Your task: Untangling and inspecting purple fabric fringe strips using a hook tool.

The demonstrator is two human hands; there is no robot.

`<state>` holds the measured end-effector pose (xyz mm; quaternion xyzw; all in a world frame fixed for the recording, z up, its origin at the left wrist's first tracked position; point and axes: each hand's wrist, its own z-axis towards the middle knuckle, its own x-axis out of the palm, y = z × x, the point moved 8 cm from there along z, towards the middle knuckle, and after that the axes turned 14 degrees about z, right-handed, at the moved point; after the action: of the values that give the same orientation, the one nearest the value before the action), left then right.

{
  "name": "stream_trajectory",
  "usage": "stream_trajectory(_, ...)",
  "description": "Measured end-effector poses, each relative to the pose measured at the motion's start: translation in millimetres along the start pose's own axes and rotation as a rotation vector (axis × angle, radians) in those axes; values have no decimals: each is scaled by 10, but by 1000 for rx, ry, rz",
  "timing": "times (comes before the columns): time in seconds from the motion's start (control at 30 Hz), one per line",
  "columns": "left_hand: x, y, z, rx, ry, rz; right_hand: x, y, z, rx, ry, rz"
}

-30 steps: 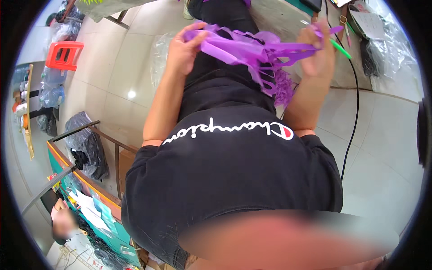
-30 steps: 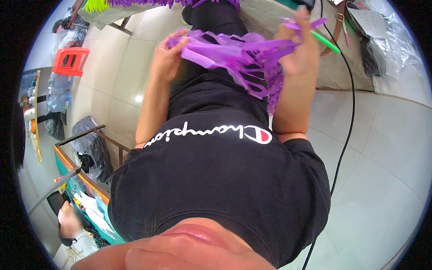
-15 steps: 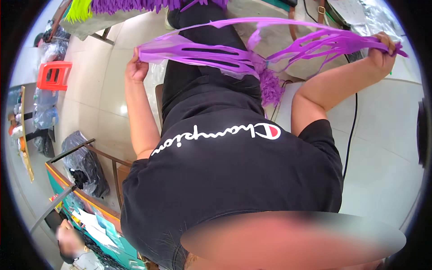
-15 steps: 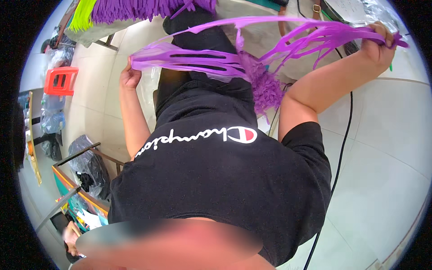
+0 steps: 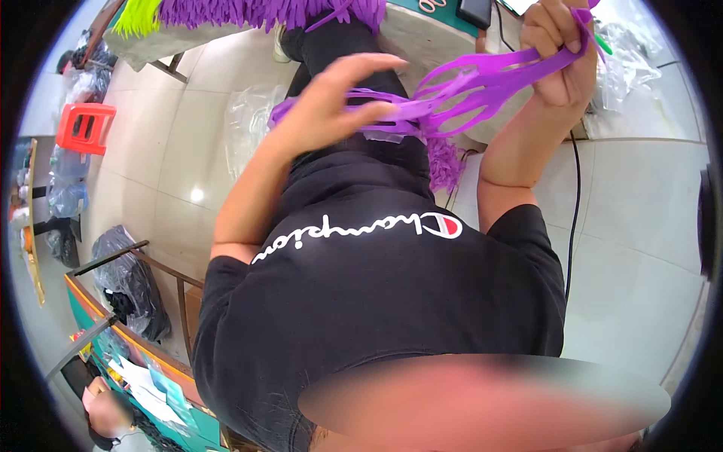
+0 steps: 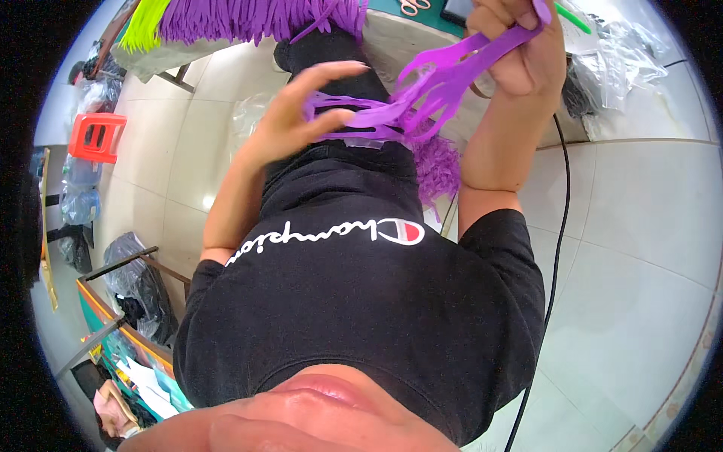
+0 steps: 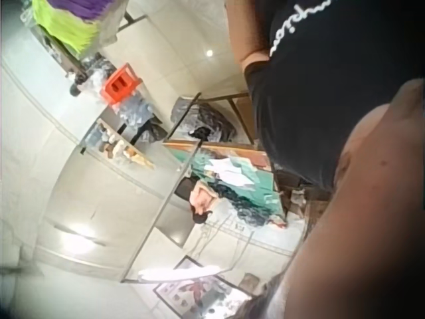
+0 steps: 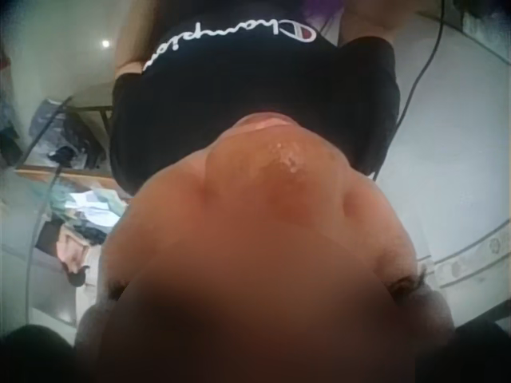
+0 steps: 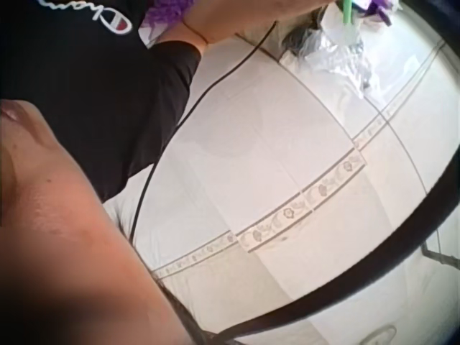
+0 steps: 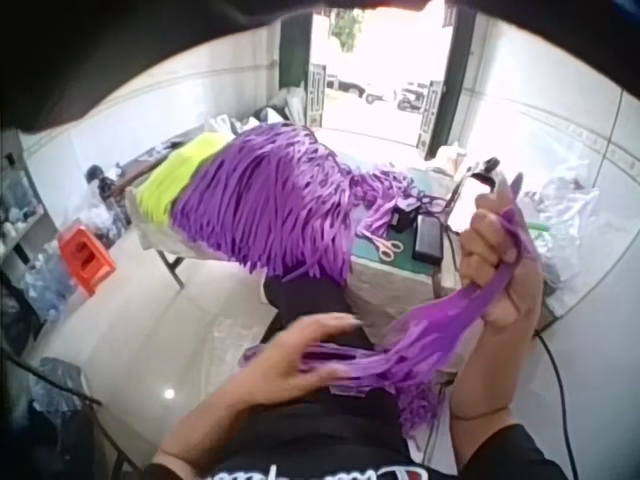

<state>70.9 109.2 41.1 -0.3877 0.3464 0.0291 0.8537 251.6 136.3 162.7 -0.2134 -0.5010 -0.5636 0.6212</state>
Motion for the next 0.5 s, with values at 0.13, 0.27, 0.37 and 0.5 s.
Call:
stream_trajectory(0.13,272,-384,258,-18,-40,-13,-142,-272,121,54,-17,-16)
stream_trajectory(0.27,377,-309,276,-114,-74,-63,107,-318,107,342,880,954)
stream_trajectory(0.37,168,-158,140,-79,-411,-125,139,-160,39,163,491,462)
stream_trajectory(0.5,132,225,-3,-306,-240,-53,16,523,-58,-195,81,-18)
